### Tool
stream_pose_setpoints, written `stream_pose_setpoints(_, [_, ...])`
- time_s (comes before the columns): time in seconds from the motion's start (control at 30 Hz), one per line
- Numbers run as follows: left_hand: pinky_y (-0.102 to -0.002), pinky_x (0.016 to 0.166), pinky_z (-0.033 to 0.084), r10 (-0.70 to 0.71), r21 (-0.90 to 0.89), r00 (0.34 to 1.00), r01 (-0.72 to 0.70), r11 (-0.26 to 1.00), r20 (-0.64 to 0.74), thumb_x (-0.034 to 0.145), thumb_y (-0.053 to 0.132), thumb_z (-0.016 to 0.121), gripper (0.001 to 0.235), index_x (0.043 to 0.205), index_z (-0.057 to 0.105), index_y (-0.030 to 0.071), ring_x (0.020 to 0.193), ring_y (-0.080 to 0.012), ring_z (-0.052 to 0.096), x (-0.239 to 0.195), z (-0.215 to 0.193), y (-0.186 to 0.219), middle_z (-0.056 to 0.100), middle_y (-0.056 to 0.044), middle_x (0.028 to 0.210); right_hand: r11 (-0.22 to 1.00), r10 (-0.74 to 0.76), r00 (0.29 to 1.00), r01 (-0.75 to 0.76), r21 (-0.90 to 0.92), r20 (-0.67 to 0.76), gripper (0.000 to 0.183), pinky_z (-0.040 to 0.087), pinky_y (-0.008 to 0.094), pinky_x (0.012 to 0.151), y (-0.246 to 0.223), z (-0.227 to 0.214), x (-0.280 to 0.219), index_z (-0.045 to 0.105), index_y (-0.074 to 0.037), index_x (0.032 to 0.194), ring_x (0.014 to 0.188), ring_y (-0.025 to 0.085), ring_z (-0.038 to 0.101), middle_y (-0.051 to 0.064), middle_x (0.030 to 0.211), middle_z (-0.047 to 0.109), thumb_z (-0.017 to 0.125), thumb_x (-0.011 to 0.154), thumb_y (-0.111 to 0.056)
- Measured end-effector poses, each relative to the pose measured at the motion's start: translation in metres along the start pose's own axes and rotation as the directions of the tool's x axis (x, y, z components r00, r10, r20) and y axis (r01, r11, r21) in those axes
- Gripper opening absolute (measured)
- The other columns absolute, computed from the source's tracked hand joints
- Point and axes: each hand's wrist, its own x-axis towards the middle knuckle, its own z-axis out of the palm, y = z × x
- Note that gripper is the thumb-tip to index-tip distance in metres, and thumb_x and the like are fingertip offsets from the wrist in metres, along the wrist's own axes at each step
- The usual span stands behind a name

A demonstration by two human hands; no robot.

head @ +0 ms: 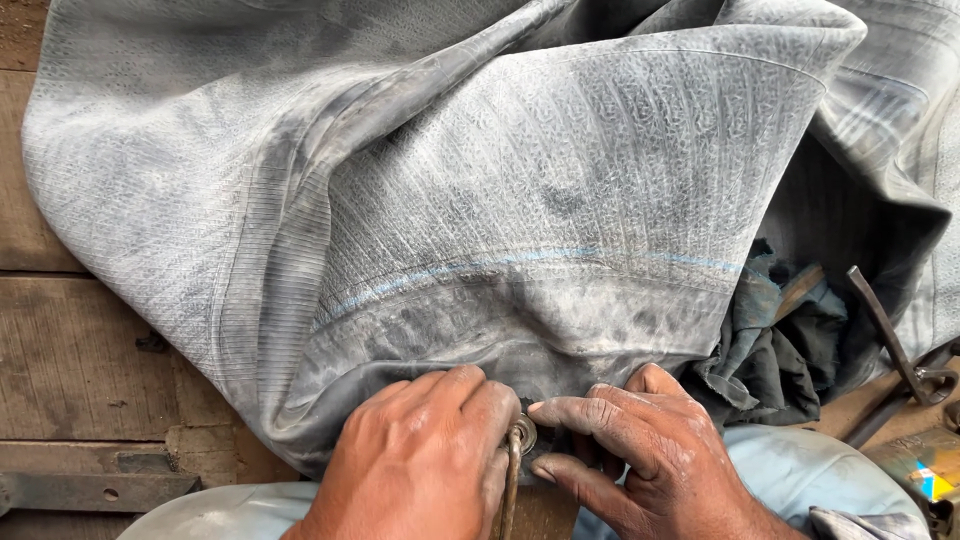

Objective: The person inserts a metal grommet into a hole in a grey tarp, secures it with a wooden block, and uses a metal tool and hammer to crimp it in place. The person then removes the tool and checks the installed grommet.

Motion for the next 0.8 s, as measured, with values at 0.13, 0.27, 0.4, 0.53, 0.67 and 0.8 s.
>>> stream_pose_setpoints(0.13, [-0.048,0.073,0.053,-0.011,-0.015,0.999,0.01,1.0,-0.033,0.082,0.017,0.072,0.023,0.102,0.067,0.007,0.088,-0.0306,0.07,-0.002,0.006,-0.001,0.065,-0.013,0.09,1.0,-0.016,1.0,0.016,-0.008,-0.02,0.044,0.035,0.028,0.064,-0.003,0.002,0.002,0.075,-0.017,0.119,0.061,0.006,0.052,-0.008,0.074,0.069,0.089,0.081,-0.033])
stream_pose_setpoints(0.27, [-0.048,0.073,0.054,-0.022,0.043,0.999,0.024,0.999,-0.042,0.079,0.013,0.072,0.02,0.097,0.066,0.005,0.087,-0.0307,0.07,0.002,0.001,0.004,0.064,-0.014,0.089,0.997,0.003,1.0,-0.004,-0.079,-0.015,0.045,0.036,0.03,0.061,-0.01,-0.001,0.009,0.076,-0.017,0.115,0.059,0.008,0.054,-0.006,0.072,0.07,0.09,0.075,-0.032])
stream_pose_setpoints(0.4, [-0.048,0.077,0.054,-0.016,-0.027,1.0,0.016,1.0,-0.026,0.073,0.012,0.077,0.023,0.09,0.063,0.007,0.089,-0.0307,0.069,0.005,-0.008,0.002,0.063,-0.011,0.092,0.996,0.004,1.0,-0.003,-0.085,0.004,0.043,0.036,0.031,0.06,-0.012,-0.005,0.011,0.077,-0.016,0.112,0.056,0.009,0.055,-0.005,0.073,0.072,0.09,0.074,-0.031])
stream_pose_setpoints(0.53, [-0.045,0.079,0.053,-0.06,-0.116,0.993,0.071,0.991,0.099,0.075,0.015,0.079,0.02,0.086,0.062,0.013,0.092,-0.0271,0.068,0.001,-0.016,-0.002,0.062,-0.007,0.093,0.996,-0.008,1.0,0.006,-0.094,-0.019,0.034,0.035,0.032,0.059,-0.006,0.0,0.003,0.08,-0.019,0.104,0.054,0.009,0.054,-0.006,0.069,0.068,0.09,0.074,-0.03])
stream_pose_setpoints(0.67, [-0.045,0.082,0.051,0.069,-0.129,0.983,-0.048,0.99,0.168,0.075,0.015,0.078,0.016,0.082,0.064,0.015,0.091,-0.0262,0.068,0.0,-0.014,-0.008,0.064,-0.004,0.086,0.986,-0.158,0.987,0.157,-0.047,-0.018,0.022,0.033,0.031,0.064,-0.007,-0.003,0.004,0.079,-0.023,0.099,0.063,0.006,0.055,-0.008,0.074,0.064,0.087,0.08,-0.031])
stream_pose_setpoints(0.8, [-0.045,0.085,0.051,0.022,-0.179,0.957,0.031,0.983,0.288,0.078,0.017,0.078,0.012,0.083,0.067,0.014,0.094,-0.0241,0.068,0.004,-0.02,-0.008,0.065,-0.004,0.085,0.966,-0.252,0.967,0.251,-0.056,-0.027,0.024,0.035,0.031,0.063,-0.007,-0.004,0.009,0.079,-0.021,0.098,0.065,0.006,0.058,-0.007,0.076,0.066,0.089,0.079,-0.032])
